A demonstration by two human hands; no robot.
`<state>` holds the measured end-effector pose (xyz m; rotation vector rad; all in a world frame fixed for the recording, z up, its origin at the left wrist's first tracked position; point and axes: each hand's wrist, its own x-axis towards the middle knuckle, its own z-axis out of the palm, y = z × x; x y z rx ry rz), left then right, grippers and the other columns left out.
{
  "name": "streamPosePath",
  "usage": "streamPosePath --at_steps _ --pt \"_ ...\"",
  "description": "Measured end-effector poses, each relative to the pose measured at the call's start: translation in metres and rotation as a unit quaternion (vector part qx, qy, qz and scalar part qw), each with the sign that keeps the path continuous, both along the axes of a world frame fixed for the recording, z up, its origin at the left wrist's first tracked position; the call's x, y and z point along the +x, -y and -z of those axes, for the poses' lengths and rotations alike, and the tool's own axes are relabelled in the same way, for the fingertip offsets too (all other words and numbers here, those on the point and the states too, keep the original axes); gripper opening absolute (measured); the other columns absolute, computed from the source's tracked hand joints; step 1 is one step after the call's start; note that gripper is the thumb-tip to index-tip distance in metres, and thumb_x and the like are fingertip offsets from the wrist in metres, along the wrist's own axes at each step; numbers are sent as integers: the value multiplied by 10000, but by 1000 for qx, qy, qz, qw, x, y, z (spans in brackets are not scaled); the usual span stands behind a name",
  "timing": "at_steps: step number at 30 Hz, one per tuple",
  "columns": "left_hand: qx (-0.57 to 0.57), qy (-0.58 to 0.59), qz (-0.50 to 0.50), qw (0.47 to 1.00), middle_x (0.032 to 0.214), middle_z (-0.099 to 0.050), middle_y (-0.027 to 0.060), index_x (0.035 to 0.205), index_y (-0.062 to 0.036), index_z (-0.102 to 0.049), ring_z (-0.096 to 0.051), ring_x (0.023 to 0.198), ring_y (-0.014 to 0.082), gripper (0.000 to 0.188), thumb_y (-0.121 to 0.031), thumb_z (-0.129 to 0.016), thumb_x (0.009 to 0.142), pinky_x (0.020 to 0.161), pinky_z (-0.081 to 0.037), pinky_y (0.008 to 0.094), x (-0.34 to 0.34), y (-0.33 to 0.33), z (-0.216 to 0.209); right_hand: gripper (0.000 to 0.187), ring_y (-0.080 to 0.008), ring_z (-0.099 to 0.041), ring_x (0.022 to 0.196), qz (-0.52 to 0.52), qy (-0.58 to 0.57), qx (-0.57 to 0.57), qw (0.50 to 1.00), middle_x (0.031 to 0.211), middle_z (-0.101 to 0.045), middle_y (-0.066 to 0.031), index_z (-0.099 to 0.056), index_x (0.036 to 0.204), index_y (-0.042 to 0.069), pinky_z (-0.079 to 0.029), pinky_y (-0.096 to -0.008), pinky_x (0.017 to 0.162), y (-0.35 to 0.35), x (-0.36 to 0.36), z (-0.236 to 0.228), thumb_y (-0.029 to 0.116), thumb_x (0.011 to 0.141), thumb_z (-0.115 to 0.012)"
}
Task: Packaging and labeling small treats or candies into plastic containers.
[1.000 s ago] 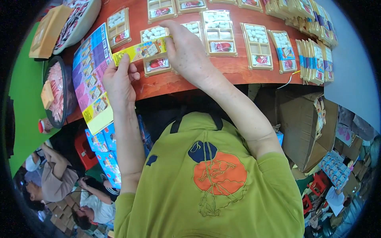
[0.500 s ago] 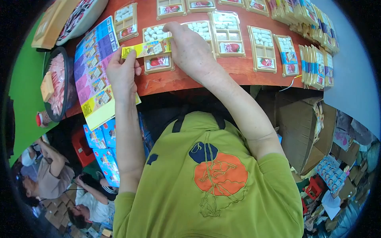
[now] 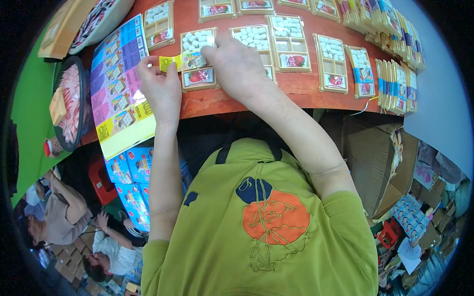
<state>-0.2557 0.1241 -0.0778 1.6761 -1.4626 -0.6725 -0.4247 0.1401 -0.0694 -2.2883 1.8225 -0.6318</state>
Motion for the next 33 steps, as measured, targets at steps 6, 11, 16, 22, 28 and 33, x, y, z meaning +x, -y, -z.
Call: streamPosePath --at_steps 6,11,16,22,28,33 --pt "-111 208 62 970 1006 -613 229 1121 5 -490 -636 881 412 290 38 -617 862 755 -518 489 -2 -9 4 288 -230 -634 989 -30 -121 -43 991 953 -568 -65 -663 1120 144 -562 -391 692 -13 10 -7 107 836 -624" --pt "-89 277 92 952 973 -580 222 1117 6 -474 -636 874 416 326 61 -630 836 725 -538 472 -1 -43 -8 372 -222 -613 974 -82 -123 -22 989 942 -564 -65 -647 1163 84 -552 -345 684 -44 10 -6 121 792 -639" --pt "-62 281 84 954 971 -585 217 1166 2 -478 -638 869 406 349 46 -629 854 704 -554 456 5 -87 -13 393 -219 -606 960 -121 -117 -24 985 941 -561 -62 -648 1161 83 -542 -336 689 -69 1 -7 101 769 -650" --pt "-5 104 1 995 883 -642 184 1065 30 -583 -667 730 246 188 9 -651 891 622 -543 382 16 -136 6 383 -216 -606 937 -170 -100 -43 979 948 -562 -55 -651 1160 104 -536 -338 693 -86 -12 -4 104 777 -662" --pt "122 -365 -120 915 859 -660 76 1131 56 -643 -637 660 104 194 -54 -625 972 566 -551 235 16 -162 24 370 -212 -616 943 -204 -92 -69 972 963 -562 -43 -662 1147 151 -545 -341 666 -86 -15 -1 113 780 -675" --pt "176 -399 -138 889 886 -670 79 1160 60 -642 -634 695 104 216 -63 -600 987 623 -542 241 1 -165 29 371 -207 -622 947 -231 -106 -78 964 964 -554 -33 -657 1138 163 -559 -341 661 -81 -18 5 124 769 -677"
